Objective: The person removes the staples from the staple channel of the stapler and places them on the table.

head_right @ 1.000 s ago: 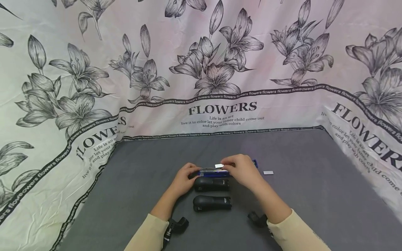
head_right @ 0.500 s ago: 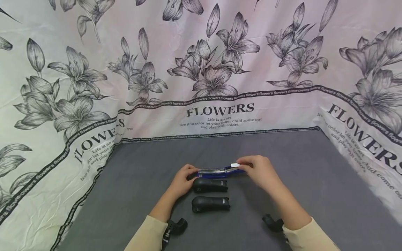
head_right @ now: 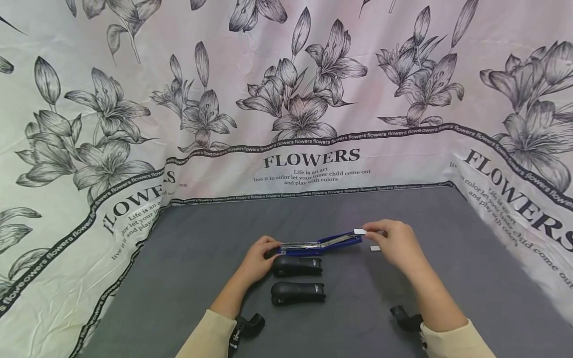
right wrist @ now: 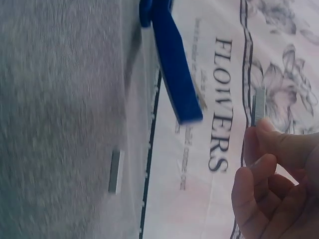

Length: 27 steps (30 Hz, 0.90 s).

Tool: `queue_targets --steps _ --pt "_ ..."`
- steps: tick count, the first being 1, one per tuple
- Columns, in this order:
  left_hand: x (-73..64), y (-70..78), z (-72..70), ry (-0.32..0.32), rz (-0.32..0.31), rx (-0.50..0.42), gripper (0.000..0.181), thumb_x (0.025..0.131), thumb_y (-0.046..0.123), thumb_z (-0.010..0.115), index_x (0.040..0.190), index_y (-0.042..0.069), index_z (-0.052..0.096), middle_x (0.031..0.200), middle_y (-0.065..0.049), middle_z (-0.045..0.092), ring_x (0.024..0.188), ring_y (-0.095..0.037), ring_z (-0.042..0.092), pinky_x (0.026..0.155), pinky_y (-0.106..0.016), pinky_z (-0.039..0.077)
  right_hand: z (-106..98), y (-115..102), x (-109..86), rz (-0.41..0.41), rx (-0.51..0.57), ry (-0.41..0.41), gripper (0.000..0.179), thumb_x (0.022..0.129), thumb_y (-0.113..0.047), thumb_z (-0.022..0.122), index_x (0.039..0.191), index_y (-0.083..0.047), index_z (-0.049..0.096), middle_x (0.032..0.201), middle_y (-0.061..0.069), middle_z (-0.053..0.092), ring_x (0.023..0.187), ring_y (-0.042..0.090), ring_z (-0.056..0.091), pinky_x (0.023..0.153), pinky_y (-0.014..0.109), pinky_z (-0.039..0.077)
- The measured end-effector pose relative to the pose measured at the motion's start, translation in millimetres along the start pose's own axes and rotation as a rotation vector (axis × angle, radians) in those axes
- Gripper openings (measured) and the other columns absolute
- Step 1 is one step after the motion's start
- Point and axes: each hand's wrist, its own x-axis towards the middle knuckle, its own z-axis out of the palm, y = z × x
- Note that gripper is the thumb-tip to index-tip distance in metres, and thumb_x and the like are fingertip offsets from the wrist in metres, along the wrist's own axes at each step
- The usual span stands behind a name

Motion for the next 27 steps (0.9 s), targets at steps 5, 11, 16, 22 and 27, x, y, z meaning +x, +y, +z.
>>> queue_targets --steps 5,11,16,22,27 --pt "0.4 -0.2 0.7 0.002 0.004 -0.001 0.027 0.095 0.010 0.074 0.121 0.005 0.074 0.109 -0.002 0.062 0.087 -0.016 0.052 0.079 -0.034 0.047 -9 10 -0.5 0.026 -0.015 0.016 0.026 0.100 -0.014 0.068 0.122 -0.001 0.074 0.111 0.020 0.072 0.079 0.023 0.057 0.062 0.037 0.045" --pt "0.5 -1.4 1.4 -0.002 0.000 0.006 0.027 0.095 0.011 0.075 0.122 0.005 0.075 0.109 -0.002 0.062 0.087 -0.015 0.051 0.079 -0.033 0.046 -15 23 -0.4 0.041 -0.043 0.025 0.026 0.100 -0.016 0.069 0.120 -0.001 0.074 0.107 0.020 0.073 0.075 0.022 0.056 0.060 0.037 0.043" --pt "0.2 -1.4 2.0 0.000 -0.014 0.008 0.027 0.095 0.012 0.075 0.122 0.006 0.075 0.110 -0.001 0.062 0.088 -0.015 0.051 0.081 -0.034 0.047 -20 39 1.1 0.041 -0.065 -0.020 0.028 0.101 -0.018 0.068 0.122 0.001 0.073 0.111 0.022 0.072 0.081 0.023 0.061 0.063 0.037 0.046" --pt "0.5 -0.8 2.3 0.005 -0.011 0.008 0.027 0.095 0.011 0.075 0.121 0.006 0.075 0.109 -0.002 0.062 0.089 -0.016 0.052 0.080 -0.034 0.047 -25 61 3.8 0.083 -0.073 -0.071 0.030 0.102 -0.017 0.066 0.124 0.002 0.072 0.115 0.026 0.069 0.088 0.031 0.063 0.066 0.040 0.048" --pt "0.4 -0.8 2.7 0.008 -0.008 0.002 0.027 0.095 0.011 0.075 0.121 0.005 0.075 0.110 -0.002 0.062 0.089 -0.016 0.053 0.080 -0.034 0.047 -28 78 5.0 0.099 -0.101 -0.087 0.028 0.101 -0.015 0.066 0.121 0.004 0.072 0.122 0.032 0.065 0.102 0.046 0.062 0.075 0.052 0.051"
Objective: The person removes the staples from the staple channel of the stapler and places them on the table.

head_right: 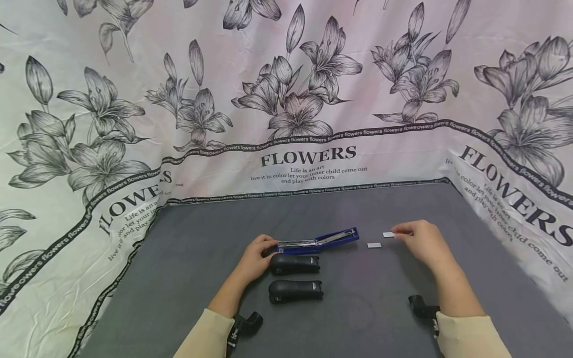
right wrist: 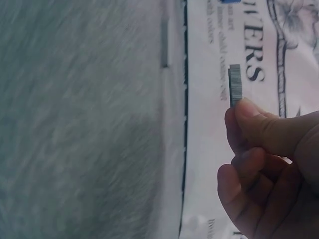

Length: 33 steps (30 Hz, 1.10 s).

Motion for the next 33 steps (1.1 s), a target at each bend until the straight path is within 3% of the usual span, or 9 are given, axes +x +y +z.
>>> queue_targets --steps 8,18,33 --pt "-0.5 1.1 -0.6 -0.007 -0.003 0.009 0.028 0.095 0.012 0.075 0.122 0.005 0.074 0.111 -0.002 0.062 0.090 -0.016 0.053 0.081 -0.035 0.047 2 18 1.7 0.029 -0.029 -0.051 0.027 0.099 -0.015 0.068 0.118 0.003 0.074 0.123 0.034 0.063 0.116 0.057 0.053 0.085 0.063 0.047" --pt "0.1 1.7 -0.1 0.000 -0.008 0.016 0.027 0.095 0.012 0.075 0.121 0.005 0.075 0.109 -0.002 0.062 0.089 -0.016 0.052 0.080 -0.034 0.047 10 29 4.6 0.038 -0.030 -0.068 0.026 0.097 -0.014 0.071 0.115 0.004 0.075 0.115 0.031 0.068 0.109 0.053 0.059 0.082 0.059 0.049" --pt "-1.8 3.6 -3.0 -0.005 -0.018 0.006 0.031 0.095 0.011 0.074 0.125 0.003 0.073 0.111 -0.003 0.063 0.093 -0.019 0.055 0.084 -0.038 0.048 12 28 6.0 0.047 -0.052 -0.088 0.028 0.098 -0.012 0.068 0.119 0.007 0.072 0.116 0.033 0.066 0.111 0.054 0.057 0.084 0.061 0.049"
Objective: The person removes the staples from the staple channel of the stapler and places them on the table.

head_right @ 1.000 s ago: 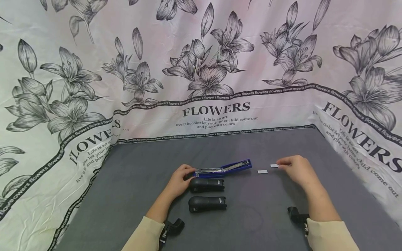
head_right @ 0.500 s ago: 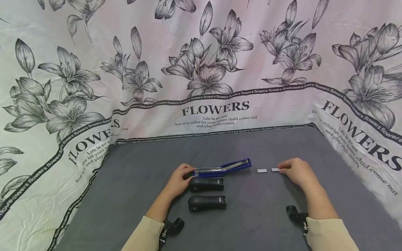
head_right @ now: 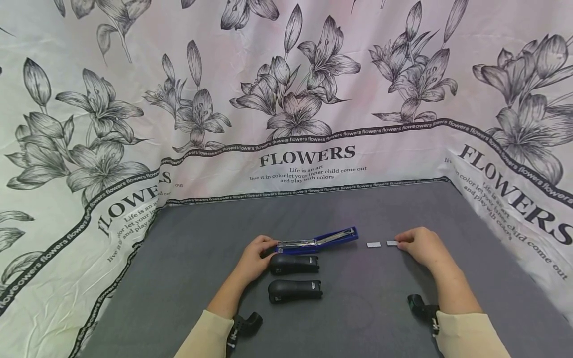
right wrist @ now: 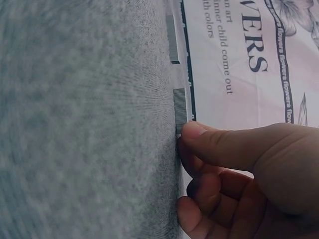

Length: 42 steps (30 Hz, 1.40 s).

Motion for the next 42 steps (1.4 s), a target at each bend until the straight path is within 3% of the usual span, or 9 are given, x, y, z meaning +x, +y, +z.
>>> queue_targets --steps 8,12,17,21,24,28,34,39,42 --pt "-9.6 -2.0 -2.5 0.080 -0.029 -0.176 0.027 0.095 0.006 0.072 0.122 0.002 0.074 0.110 -0.006 0.066 0.079 -0.012 0.054 0.070 -0.029 0.047 -1 -1 -2.0 -0.035 -0.029 0.010 0.029 0.097 -0.008 0.068 0.120 0.009 0.069 0.109 0.028 0.070 0.106 0.052 0.060 0.083 0.061 0.048" --pt "-17.6 -1.4 -7.0 0.083 -0.030 -0.212 0.022 0.096 0.008 0.071 0.117 0.004 0.076 0.104 -0.005 0.069 0.075 -0.009 0.052 0.067 -0.027 0.045 -4 -5 -4.6 -0.050 -0.029 0.011 0.029 0.096 -0.006 0.067 0.119 0.011 0.068 0.109 0.029 0.069 0.107 0.053 0.059 0.083 0.062 0.048" --pt "-31.0 2.2 -12.9 0.011 -0.015 -0.187 0.018 0.098 0.007 0.068 0.113 0.009 0.078 0.098 0.001 0.069 0.073 -0.008 0.052 0.065 -0.026 0.045 -10 -11 -6.9 -0.070 -0.038 0.025 0.029 0.097 -0.006 0.064 0.120 0.012 0.067 0.116 0.035 0.065 0.114 0.060 0.052 0.088 0.067 0.044" --pt "-37.3 4.3 -15.0 -0.054 0.046 -0.159 0.026 0.091 -0.002 0.066 0.114 0.006 0.077 0.106 -0.002 0.070 0.076 -0.010 0.054 0.067 -0.027 0.046 -15 -19 -8.7 -0.088 -0.034 0.039 0.030 0.098 -0.007 0.063 0.122 0.012 0.067 0.121 0.037 0.061 0.118 0.062 0.047 0.092 0.070 0.040" --pt "-38.6 6.1 -16.1 -0.099 0.084 -0.126 0.029 0.088 -0.001 0.070 0.115 0.006 0.077 0.110 -0.001 0.067 0.078 -0.011 0.052 0.070 -0.028 0.044 -18 -28 -11.5 -0.102 -0.029 0.046 0.032 0.099 -0.009 0.064 0.124 0.011 0.067 0.121 0.036 0.058 0.116 0.060 0.049 0.090 0.069 0.042" --pt "-38.9 9.8 -16.9 -0.146 0.068 -0.077 0.026 0.089 0.009 0.078 0.115 0.012 0.078 0.111 0.004 0.063 0.077 -0.010 0.049 0.071 -0.028 0.042 -23 -42 -16.7 -0.148 -0.038 0.079 0.033 0.100 -0.012 0.065 0.126 0.009 0.067 0.116 0.030 0.059 0.107 0.054 0.057 0.081 0.063 0.048" --pt "-37.6 9.8 -12.3 -0.157 0.060 -0.012 0.021 0.090 0.014 0.081 0.110 0.014 0.077 0.110 0.006 0.061 0.084 -0.012 0.050 0.076 -0.031 0.043 -29 -69 -27.4 -0.201 -0.040 0.127 0.033 0.101 -0.017 0.067 0.125 0.004 0.069 0.114 0.022 0.062 0.092 0.040 0.061 0.071 0.052 0.050" --pt "-36.6 7.7 -10.9 -0.152 0.092 0.011 0.020 0.090 0.015 0.081 0.110 0.016 0.078 0.110 0.006 0.060 0.097 -0.015 0.057 0.086 -0.037 0.048 -27 -99 -35.0 -0.257 -0.025 0.153 0.031 0.100 -0.017 0.069 0.125 0.001 0.071 0.109 0.013 0.063 0.074 0.019 0.050 0.061 0.037 0.042" --pt "-36.2 7.5 -10.3 -0.148 0.102 0.009 0.021 0.090 0.015 0.081 0.110 0.016 0.078 0.110 0.006 0.061 0.101 -0.016 0.058 0.088 -0.039 0.049 -25 -113 -39.3 -0.291 -0.017 0.170 0.029 0.099 -0.017 0.070 0.124 -0.002 0.072 0.108 0.008 0.064 0.075 0.016 0.048 0.062 0.035 0.042"
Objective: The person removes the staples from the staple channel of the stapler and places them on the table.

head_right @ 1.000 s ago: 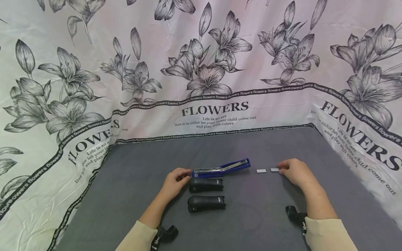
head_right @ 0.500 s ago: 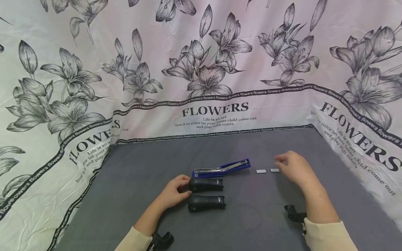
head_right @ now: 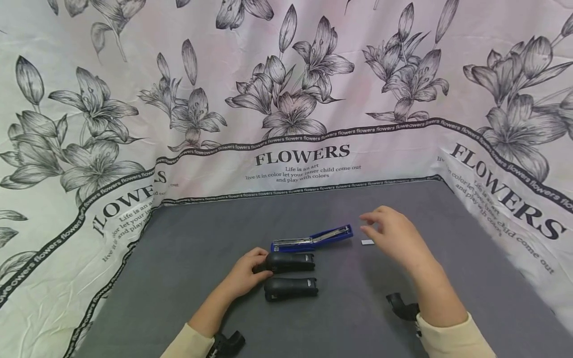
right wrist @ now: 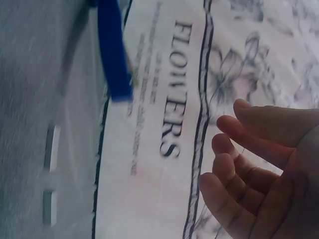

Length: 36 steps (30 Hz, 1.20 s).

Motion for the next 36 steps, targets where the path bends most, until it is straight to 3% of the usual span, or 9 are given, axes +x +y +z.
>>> queue_targets --steps 6,19,29,36 --pt "-1.1 0.3 -1.3 0.001 0.012 -0.012 0.024 0.090 0.013 0.081 0.113 0.013 0.078 0.109 0.007 0.060 0.099 -0.015 0.057 0.086 -0.037 0.048 10 -24 1.9 -0.057 0.013 -0.022 0.028 0.098 -0.015 0.072 0.124 -0.004 0.073 0.111 0.007 0.064 0.080 0.015 0.053 0.063 0.034 0.045" --pt "-2.6 -1.4 -1.4 -0.006 0.009 -0.027 0.029 0.090 0.013 0.081 0.118 0.009 0.076 0.112 0.006 0.061 0.103 -0.016 0.057 0.090 -0.038 0.048 41 -66 16.2 -0.217 0.021 -0.051 0.025 0.094 -0.014 0.076 0.118 -0.006 0.076 0.100 -0.003 0.062 0.074 0.008 0.050 0.061 0.029 0.043" --pt "-2.1 0.8 -3.2 -0.016 0.002 -0.017 0.028 0.090 0.013 0.081 0.117 0.010 0.076 0.112 0.005 0.061 0.102 -0.015 0.056 0.090 -0.038 0.048 68 -88 24.3 -0.241 0.009 -0.130 0.028 0.093 -0.017 0.079 0.120 -0.011 0.076 0.106 -0.004 0.063 0.087 0.013 0.061 0.071 0.032 0.051" --pt "-1.2 0.2 -4.3 -0.016 0.006 -0.028 0.025 0.091 0.014 0.080 0.116 0.010 0.076 0.111 0.006 0.060 0.099 -0.015 0.055 0.089 -0.037 0.047 89 -100 29.6 -0.280 0.014 -0.187 0.029 0.092 -0.019 0.079 0.121 -0.013 0.076 0.106 -0.005 0.063 0.076 0.005 0.055 0.065 0.026 0.048"
